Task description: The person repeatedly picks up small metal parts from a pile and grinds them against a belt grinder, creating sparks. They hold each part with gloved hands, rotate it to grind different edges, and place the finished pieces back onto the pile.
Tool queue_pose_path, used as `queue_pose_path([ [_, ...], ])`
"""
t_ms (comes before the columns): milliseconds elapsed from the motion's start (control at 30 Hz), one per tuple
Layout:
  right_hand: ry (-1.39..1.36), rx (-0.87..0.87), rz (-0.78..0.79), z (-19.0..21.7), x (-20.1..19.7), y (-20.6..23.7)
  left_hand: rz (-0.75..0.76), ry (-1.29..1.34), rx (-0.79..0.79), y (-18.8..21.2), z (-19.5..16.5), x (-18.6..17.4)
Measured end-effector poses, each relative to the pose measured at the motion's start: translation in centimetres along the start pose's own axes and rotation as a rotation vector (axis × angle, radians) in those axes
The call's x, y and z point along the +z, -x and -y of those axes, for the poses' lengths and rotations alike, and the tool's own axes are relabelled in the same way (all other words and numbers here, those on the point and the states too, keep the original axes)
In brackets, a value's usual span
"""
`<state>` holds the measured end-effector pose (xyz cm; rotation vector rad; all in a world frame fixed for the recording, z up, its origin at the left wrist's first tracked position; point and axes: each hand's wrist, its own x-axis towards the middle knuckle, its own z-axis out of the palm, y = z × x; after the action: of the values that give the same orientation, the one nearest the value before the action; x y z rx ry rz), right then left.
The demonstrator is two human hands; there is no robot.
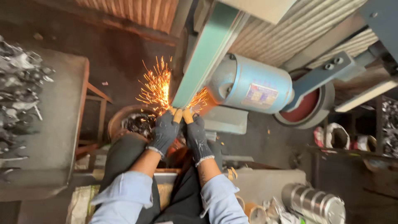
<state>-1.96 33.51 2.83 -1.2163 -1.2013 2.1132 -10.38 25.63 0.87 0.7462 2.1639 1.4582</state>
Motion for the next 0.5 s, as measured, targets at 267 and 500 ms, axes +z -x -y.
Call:
queue_pose_path([
  [267, -0.053, -0.169, -0.027, 5.6, 0.8, 9.5, 0.551, 0.269, -0.163, 3.5, -4.3, -6.0],
  [500, 0.348, -0.379, 0.080, 1.9, 0.4, 12.2, 0.445, -0.028, 0.209, 8.7, -3.7, -8.1],
])
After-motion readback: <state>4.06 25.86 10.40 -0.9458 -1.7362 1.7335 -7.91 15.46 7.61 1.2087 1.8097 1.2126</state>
